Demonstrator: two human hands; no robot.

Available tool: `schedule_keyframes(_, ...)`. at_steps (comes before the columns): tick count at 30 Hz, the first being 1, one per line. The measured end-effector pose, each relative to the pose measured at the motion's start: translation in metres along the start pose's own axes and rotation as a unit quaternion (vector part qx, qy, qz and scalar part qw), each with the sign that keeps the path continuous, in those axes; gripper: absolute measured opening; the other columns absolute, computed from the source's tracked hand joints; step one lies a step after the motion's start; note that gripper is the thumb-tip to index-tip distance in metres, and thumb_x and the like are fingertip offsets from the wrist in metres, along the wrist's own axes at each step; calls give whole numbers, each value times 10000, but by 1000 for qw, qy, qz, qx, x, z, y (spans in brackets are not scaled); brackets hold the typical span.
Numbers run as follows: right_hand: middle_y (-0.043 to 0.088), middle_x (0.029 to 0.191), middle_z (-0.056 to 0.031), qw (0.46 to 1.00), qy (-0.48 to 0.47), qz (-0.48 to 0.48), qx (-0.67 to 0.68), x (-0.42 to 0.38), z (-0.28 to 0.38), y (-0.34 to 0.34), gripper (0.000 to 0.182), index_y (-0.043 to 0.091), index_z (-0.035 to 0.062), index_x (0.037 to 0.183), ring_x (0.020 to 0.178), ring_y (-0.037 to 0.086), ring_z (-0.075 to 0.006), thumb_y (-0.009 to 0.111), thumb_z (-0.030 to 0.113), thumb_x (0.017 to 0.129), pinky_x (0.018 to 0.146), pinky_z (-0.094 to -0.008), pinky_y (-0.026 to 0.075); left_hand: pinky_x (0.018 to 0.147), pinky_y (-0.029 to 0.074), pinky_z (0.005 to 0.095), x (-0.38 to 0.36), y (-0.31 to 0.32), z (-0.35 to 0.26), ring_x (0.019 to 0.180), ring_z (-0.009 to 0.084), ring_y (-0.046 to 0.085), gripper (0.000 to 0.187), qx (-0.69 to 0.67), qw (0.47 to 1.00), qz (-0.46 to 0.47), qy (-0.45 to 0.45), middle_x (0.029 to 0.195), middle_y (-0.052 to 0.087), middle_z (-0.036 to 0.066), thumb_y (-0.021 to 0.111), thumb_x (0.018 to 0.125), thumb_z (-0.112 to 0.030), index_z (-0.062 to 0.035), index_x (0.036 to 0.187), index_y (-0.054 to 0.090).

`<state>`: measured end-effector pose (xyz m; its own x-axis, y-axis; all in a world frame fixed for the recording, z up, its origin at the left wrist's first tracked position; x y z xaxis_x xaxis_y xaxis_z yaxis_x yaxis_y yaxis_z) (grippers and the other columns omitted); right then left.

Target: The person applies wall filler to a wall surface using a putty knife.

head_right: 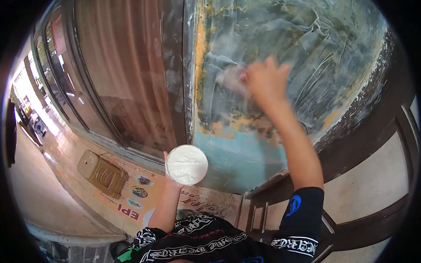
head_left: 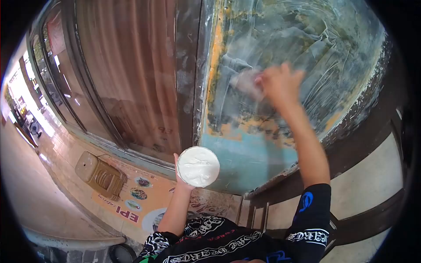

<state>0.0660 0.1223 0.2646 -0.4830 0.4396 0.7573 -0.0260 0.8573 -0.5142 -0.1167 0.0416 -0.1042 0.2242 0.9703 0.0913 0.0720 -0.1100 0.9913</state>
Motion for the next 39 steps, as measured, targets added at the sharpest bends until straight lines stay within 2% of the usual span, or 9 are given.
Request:
schedule_keyframes(5, 686, 871, 5, 982, 73, -54, 163, 4, -47, -60, 193, 731, 160, 820, 933, 542, -236, 669, 334, 875, 838, -479, 289, 1034, 441, 598, -4, -9, 1, 1241, 426, 542, 866, -21, 1000, 4, 4, 1406, 529, 213, 402, 911, -741, -34, 1403, 500)
schedule_keyframes(10, 696, 884, 5, 973, -68, 187, 117, -138, 81, 107, 97, 745, 176, 811, 986, 560, -242, 698, 259, 794, 838, -541, 345, 1035, 442, 597, -2, -4, 1, 1235, 430, 547, 868, -22, 1000, 3, 8, 1404, 532, 214, 404, 911, -740, -31, 1403, 499)
schedule_keyframes(13, 691, 877, 0, 977, -129, 151, 77, -156, 96, 129, 83, 744, 179, 810, 974, 566, -241, 708, 240, 766, 821, -530, 351, 1032, 451, 584, -2, -8, 2, 1226, 418, 558, 859, -5, 1000, 1, 6, 1401, 537, 207, 405, 912, -737, -32, 1392, 513)
schedule_keyframes(17, 679, 853, 8, 994, 6, 102, 45, -70, -3, 58, 111, 724, 174, 803, 959, 554, -234, 738, 280, 771, 806, -548, 344, 1010, 473, 575, 0, -10, 3, 1200, 404, 579, 862, 16, 999, -43, 29, 1349, 581, 202, 410, 907, -742, -23, 1366, 535)
schedule_keyframes(19, 676, 858, -10, 998, 65, -17, -20, -33, -52, -11, 147, 713, 155, 804, 934, 550, -247, 722, 300, 826, 799, -541, 342, 1003, 480, 572, -1, -9, 4, 1189, 401, 587, 857, 17, 998, -59, 31, 1327, 597, 202, 418, 906, -740, -20, 1353, 545)
schedule_keyframes(21, 670, 858, -21, 988, 123, -64, 72, -27, -93, -44, 157, 710, 154, 809, 923, 546, -252, 712, 306, 851, 802, -534, 336, 1003, 479, 575, -2, -12, 5, 1189, 403, 586, 855, 17, 997, -65, 31, 1332, 593, 202, 421, 905, -739, -22, 1353, 546)
schedule_keyframes(24, 667, 854, -29, 977, 131, 21, 167, -54, -75, -29, 129, 721, 162, 829, 938, 535, -250, 723, 290, 842, 820, -533, 329, 1004, 475, 581, 1, -11, 7, 1188, 408, 584, 850, 15, 997, -68, 35, 1341, 586, 203, 427, 904, -738, -25, 1351, 548)
schedule_keyframes(28, 646, 856, 22, 983, -32, 137, 121, -145, 31, 81, 135, 702, 169, 819, 972, 526, -230, 731, 299, 798, 817, -517, 325, 1015, 459, 594, 4, 0, 14, 1209, 426, 565, 863, 12, 999, -52, 6, 1362, 567, 209, 394, 906, -752, -38, 1368, 537)
schedule_keyframes(39, 604, 848, 5, 994, -34, 105, 22, -123, 22, 95, 146, 647, 144, 815, 922, 526, -220, 663, 284, 856, 799, -503, 338, 1017, 457, 587, 10, -18, 12, 1211, 423, 561, 857, -3, 998, -58, 11, 1371, 562, 204, 402, 909, -744, -35, 1371, 531)
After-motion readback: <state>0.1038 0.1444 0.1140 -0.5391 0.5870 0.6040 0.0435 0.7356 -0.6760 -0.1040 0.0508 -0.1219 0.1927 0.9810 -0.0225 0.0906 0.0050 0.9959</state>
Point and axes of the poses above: each hand's wrist, its own x-axis towards the middle knuckle, its own y-axis out of the palm, z = x × y, the point moved 8 cm from there along x, towards the middle knuckle
